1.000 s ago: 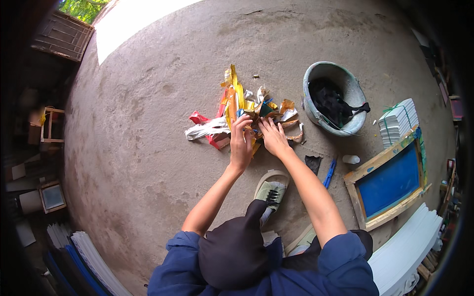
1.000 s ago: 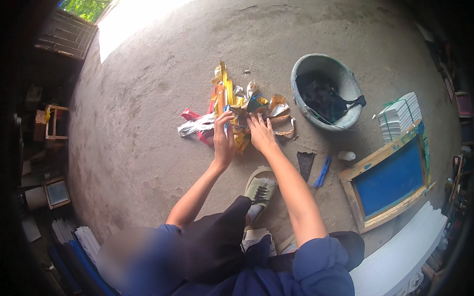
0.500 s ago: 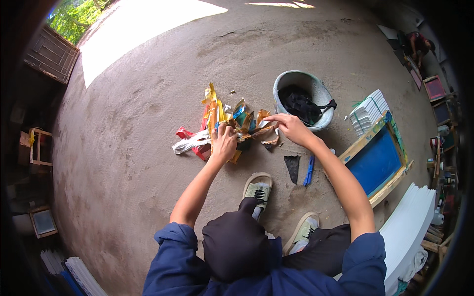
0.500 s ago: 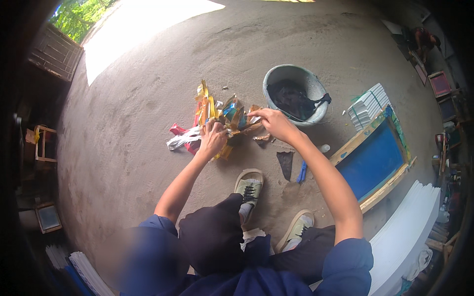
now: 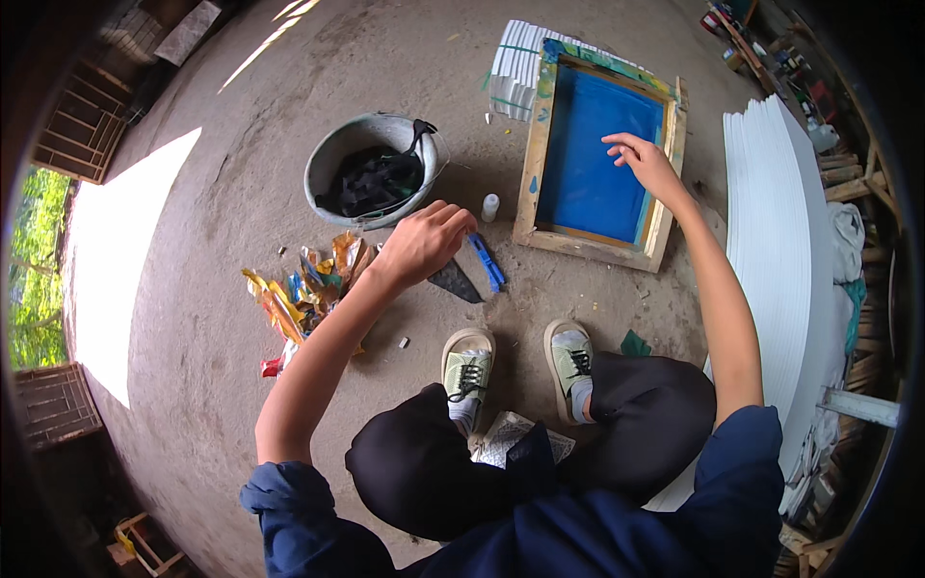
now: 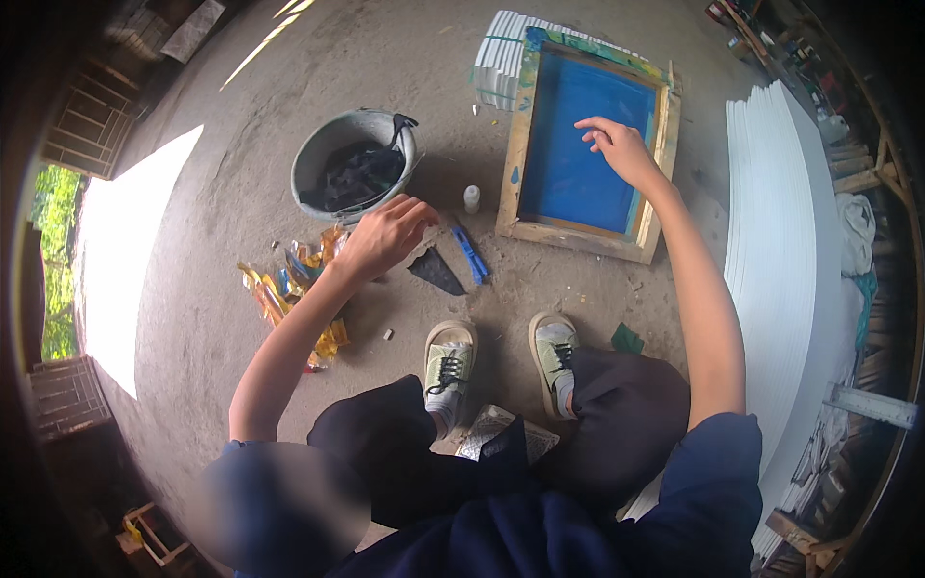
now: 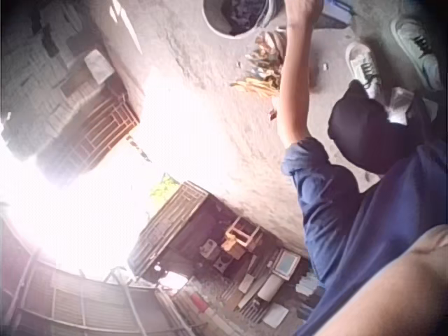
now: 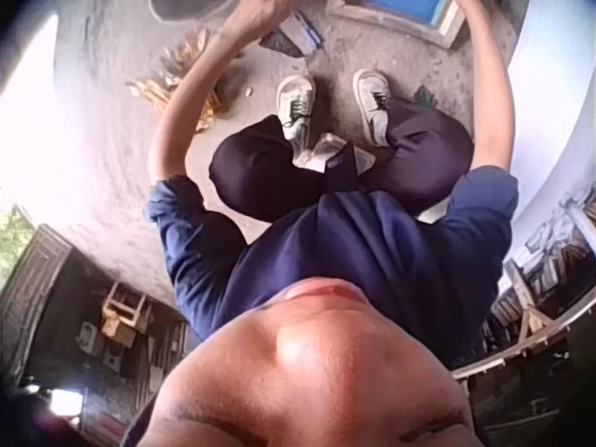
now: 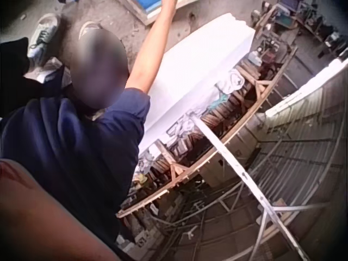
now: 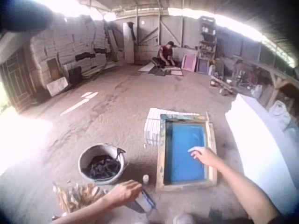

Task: The person cleans a wooden screen frame with a sponge, then retrieves another screen from a stack and wipes its surface. The person also removes tape from the frame and continues wiping the screen with a cloth.

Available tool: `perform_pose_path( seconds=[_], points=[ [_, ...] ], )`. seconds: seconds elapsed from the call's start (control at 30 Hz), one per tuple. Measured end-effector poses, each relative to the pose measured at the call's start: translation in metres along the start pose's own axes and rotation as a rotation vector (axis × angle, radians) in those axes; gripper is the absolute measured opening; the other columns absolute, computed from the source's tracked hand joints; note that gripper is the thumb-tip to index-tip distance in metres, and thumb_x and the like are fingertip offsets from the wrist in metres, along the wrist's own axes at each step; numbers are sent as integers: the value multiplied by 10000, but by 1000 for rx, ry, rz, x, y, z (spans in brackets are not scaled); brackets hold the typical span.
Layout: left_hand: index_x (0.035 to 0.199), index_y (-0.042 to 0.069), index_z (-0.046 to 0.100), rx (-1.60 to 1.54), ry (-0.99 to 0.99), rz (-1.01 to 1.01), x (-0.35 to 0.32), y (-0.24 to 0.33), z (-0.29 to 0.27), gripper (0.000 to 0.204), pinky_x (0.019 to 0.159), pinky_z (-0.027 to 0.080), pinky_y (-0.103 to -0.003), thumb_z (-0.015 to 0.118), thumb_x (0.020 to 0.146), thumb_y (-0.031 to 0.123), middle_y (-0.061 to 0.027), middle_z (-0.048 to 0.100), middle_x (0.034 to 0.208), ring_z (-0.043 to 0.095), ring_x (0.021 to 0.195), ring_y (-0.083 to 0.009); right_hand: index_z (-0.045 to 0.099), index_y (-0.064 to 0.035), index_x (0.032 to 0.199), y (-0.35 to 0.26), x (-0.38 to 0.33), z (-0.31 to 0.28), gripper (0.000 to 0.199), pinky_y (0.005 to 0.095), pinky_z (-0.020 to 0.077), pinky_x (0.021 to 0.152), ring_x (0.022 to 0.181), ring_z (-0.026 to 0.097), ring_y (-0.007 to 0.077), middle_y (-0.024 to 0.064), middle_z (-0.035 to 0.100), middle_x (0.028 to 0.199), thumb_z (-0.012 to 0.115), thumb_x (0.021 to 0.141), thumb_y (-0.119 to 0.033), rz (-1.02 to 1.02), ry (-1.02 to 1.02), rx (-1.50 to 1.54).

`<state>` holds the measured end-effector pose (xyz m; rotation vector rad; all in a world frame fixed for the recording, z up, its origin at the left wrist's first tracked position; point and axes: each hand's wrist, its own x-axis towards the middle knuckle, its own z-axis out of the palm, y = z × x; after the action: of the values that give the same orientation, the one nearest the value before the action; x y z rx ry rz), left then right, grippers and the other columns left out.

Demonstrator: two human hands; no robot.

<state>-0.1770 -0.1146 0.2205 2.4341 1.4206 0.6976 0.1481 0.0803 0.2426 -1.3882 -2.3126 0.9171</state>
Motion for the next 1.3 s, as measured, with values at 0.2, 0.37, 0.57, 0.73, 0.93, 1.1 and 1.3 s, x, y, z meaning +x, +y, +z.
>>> perform_pose_path(
  seconds=[0.2, 0.37, 0.57, 0.73, 0.93, 1.1, 1.3],
  points=[
    [938, 91, 575, -130, -388, 313, 107, 17, 158, 116, 769, 514, -363, 566, 824, 108, -49, 602, 895, 579, 936, -244, 583, -49, 1133, 144, -126, 3, 272, 334, 478, 716, 717, 605, 187, 104, 643, 832, 418, 921, -92, 443, -42, 35],
    [936, 116, 584, -214, -580, 458, 148, 69, 277, 114, 819, 477, -382, 578, 825, 142, -45, 602, 908, 571, 944, -248, 589, -31, 1002, 213, -258, 27, 197, 371, 467, 699, 693, 609, 268, 125, 634, 766, 538, 877, -174, 712, -112, -45],
    [935, 124, 602, -307, -728, 424, 139, 128, 353, 124, 851, 458, -374, 521, 843, 145, -54, 603, 925, 552, 986, -239, 474, -76, 905, 211, -346, 143, 379, 403, 449, 744, 921, 528, 291, 101, 474, 952, 713, 744, -324, 684, 8, -155],
    [977, 140, 598, -350, -727, 261, 122, 115, 346, 128, 864, 460, -394, 524, 878, 173, -49, 602, 977, 541, 1030, -247, 461, -51, 836, 230, -332, 141, 269, 402, 448, 723, 894, 512, 287, 106, 460, 922, 700, 743, -133, 405, 160, -238],
    [1007, 143, 592, -145, -934, 28, 79, 36, 232, 158, 869, 460, -399, 548, 860, 179, -62, 610, 999, 561, 1019, -257, 438, -42, 900, 200, -198, 93, 196, 405, 462, 643, 746, 575, 344, 145, 537, 808, 613, 814, -57, 369, 304, 95],
    [1046, 107, 572, 6, -846, -407, -1, -7, 131, 236, 883, 450, -404, 604, 830, 197, -107, 597, 1013, 563, 1020, -284, 419, -66, 996, 103, -89, 132, 218, 437, 481, 649, 796, 618, 360, 173, 612, 800, 572, 841, -61, -4, 36, 240],
    [1207, 134, 450, -23, -276, -702, -107, -31, 151, 561, 932, 407, -461, 726, 729, 240, -145, 448, 1184, 438, 1119, -371, 502, -50, 926, 26, -30, 195, 145, 444, 482, 689, 817, 606, 338, 130, 612, 819, 584, 809, -69, -543, -402, -143]
  ],
)
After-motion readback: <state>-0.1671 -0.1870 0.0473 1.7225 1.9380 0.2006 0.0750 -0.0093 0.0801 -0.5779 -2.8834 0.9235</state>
